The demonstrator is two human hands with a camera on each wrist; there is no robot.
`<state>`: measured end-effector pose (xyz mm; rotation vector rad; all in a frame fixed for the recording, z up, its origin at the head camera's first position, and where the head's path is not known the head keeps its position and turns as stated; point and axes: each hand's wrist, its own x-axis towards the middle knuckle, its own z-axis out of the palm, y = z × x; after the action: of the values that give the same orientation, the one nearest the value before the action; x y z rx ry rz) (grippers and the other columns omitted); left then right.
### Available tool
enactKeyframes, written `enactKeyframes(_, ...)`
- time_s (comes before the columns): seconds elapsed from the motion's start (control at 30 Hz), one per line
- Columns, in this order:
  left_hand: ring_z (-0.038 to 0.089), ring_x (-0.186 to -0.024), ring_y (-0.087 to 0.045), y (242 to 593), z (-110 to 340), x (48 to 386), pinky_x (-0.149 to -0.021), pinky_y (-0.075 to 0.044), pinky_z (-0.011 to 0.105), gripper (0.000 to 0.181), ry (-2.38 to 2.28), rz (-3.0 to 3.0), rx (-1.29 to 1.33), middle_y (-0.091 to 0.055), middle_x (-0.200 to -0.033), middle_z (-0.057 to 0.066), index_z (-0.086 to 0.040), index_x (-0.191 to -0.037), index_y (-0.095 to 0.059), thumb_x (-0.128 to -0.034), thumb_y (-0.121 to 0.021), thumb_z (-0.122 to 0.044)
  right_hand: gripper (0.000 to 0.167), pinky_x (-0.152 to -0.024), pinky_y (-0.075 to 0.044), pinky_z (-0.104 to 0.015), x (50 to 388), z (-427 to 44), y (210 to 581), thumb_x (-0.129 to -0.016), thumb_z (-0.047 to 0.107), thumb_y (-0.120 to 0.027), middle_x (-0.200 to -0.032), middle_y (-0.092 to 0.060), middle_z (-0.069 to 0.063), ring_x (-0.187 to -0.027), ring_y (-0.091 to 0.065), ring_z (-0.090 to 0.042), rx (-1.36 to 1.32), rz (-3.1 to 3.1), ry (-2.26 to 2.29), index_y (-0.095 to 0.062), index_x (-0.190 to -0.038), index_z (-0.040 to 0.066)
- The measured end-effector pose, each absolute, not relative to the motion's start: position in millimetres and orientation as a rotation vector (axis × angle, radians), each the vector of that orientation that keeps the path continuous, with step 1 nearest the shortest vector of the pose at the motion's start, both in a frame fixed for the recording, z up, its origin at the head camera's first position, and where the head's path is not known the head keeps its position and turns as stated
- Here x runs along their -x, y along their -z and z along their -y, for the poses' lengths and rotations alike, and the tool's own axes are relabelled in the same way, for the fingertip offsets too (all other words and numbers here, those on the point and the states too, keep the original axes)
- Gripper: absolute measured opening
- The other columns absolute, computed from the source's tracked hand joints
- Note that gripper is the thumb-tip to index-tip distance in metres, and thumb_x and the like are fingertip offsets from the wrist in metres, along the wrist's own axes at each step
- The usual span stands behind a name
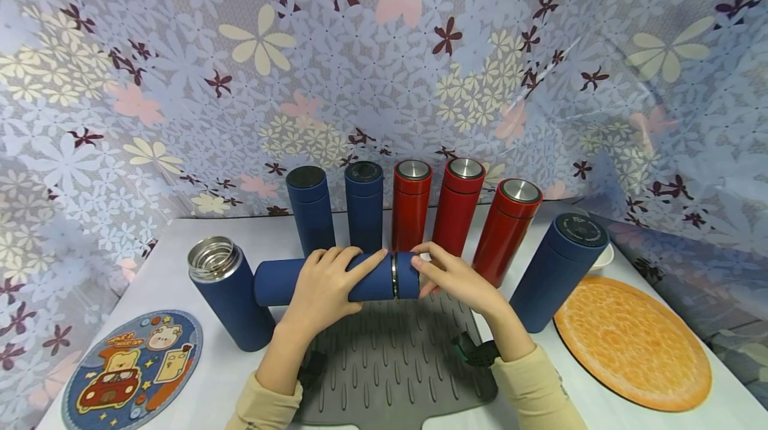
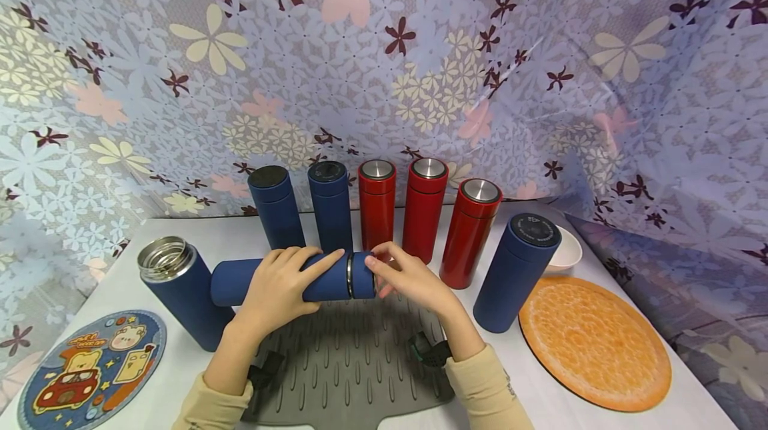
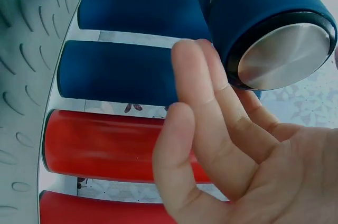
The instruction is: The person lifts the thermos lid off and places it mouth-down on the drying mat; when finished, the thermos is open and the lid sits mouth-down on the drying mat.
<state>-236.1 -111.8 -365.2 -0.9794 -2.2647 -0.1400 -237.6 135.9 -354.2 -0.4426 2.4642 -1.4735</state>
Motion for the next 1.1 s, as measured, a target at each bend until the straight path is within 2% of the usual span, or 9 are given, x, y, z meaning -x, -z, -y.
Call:
enactKeyframes(0.17, 0.027, -0.094, -0.060, 365.2, 112.0, 236.0, -0.079, -0.048, 0.042, 0.101, 0.134, 2.281, 0.979, -0.061, -0.109, 0.008, -0.027, -0.136, -0.047, -0.0456, -0.091, -0.041, 0.048, -0.070, -0.050, -0.033, 237.3, -136.0, 353.2, -0.092, 0.037, -0.053, -0.088, -0.062, -0.012, -0.072, -0.064, -0.022, 0.496, -2.444, 1.490, -0.042, -0.126, 0.006)
enactKeyframes(0.4, 0.028, -0.094, -0.060, 366.6, 112.5, 236.7, -0.079, -0.048, 0.042, 0.101, 0.134, 2.282, 0.980, -0.061, -0.109, 0.008, -0.027, -0.136, -0.047, -0.0454, -0.091, -0.041, 0.055, -0.077, -0.051, -0.037, 236.6, -138.0, 353.9, -0.084, 0.026, -0.065, -0.113, -0.051, -0.019, -0.088, -0.062, -0.027, 0.613, -2.373, 1.566, -0.039, -0.129, 0.008)
enactKeyframes(0.6, 0.028, -0.093, -0.060, 368.0, 112.7, 237.9, -0.079, -0.048, 0.042, 0.101, 0.141, 2.287, 0.981, -0.061, -0.109, 0.008, -0.027, -0.136, -0.047, -0.0457, -0.091, -0.041, 0.067, -0.079, -0.051, -0.036, 236.2, -138.1, 352.4, -0.076, 0.020, -0.074, -0.119, -0.048, -0.014, -0.091, -0.061, -0.024, 0.709, -2.423, 1.530, -0.038, -0.132, 0.010)
enactKeyframes(0.77, 0.028, -0.092, -0.061, 369.5, 111.9, 239.3, -0.079, -0.049, 0.042, 0.099, 0.154, 2.288, 0.991, -0.061, -0.108, 0.009, -0.027, -0.135, -0.048, -0.0463, -0.090, -0.042, 0.062, -0.082, -0.051, -0.042, 236.8, -137.8, 353.6, -0.083, 0.030, -0.066, -0.126, -0.044, -0.017, -0.099, -0.059, -0.027, 0.643, -2.422, 1.502, -0.036, -0.136, 0.015)
enactKeyframes(0.87, 0.027, -0.091, -0.061, 370.7, 110.9, 240.2, -0.077, -0.050, 0.042, 0.095, 0.155, 2.277, 0.996, -0.062, -0.106, 0.008, -0.028, -0.134, -0.050, -0.0483, -0.089, -0.045, 0.055, -0.081, -0.051, -0.044, 237.1, -137.0, 353.5, -0.091, 0.039, -0.054, -0.123, -0.049, -0.019, -0.097, -0.060, -0.028, 0.535, -2.405, 1.488, -0.035, -0.136, 0.014)
enactKeyframes(0.93, 0.027, -0.090, -0.061, 371.2, 110.3, 240.2, -0.076, -0.050, 0.041, 0.094, 0.153, 2.273, 0.995, -0.062, -0.106, 0.008, -0.028, -0.133, -0.050, -0.0496, -0.088, -0.047, 0.053, -0.079, -0.052, -0.044, 237.3, -136.5, 353.2, -0.093, 0.043, -0.048, -0.115, -0.056, -0.019, -0.091, -0.063, -0.026, 0.466, -2.401, 1.475, -0.037, -0.135, 0.012)
enactKeyframes(1.0, 0.027, -0.090, -0.061, 371.3, 109.9, 239.9, -0.076, -0.050, 0.041, 0.092, 0.152, 2.274, 0.994, -0.062, -0.105, 0.008, -0.028, -0.133, -0.050, -0.0505, -0.087, -0.048, 0.053, -0.076, -0.052, -0.044, 237.6, -136.4, 353.4, -0.094, 0.045, -0.046, -0.103, -0.062, -0.016, -0.083, -0.065, -0.026, 0.427, -2.405, 1.454, -0.039, -0.132, 0.009)
enactKeyframes(1.1, 0.027, -0.090, -0.061, 371.1, 109.7, 239.3, -0.076, -0.050, 0.041, 0.092, 0.150, 2.281, 0.992, -0.062, -0.106, 0.008, -0.028, -0.133, -0.050, -0.0511, -0.086, -0.048, 0.053, -0.073, -0.051, -0.042, 238.2, -136.1, 354.1, -0.093, 0.044, -0.048, -0.095, -0.064, -0.014, -0.078, -0.065, -0.027, 0.430, -2.408, 1.429, -0.041, -0.130, 0.006)
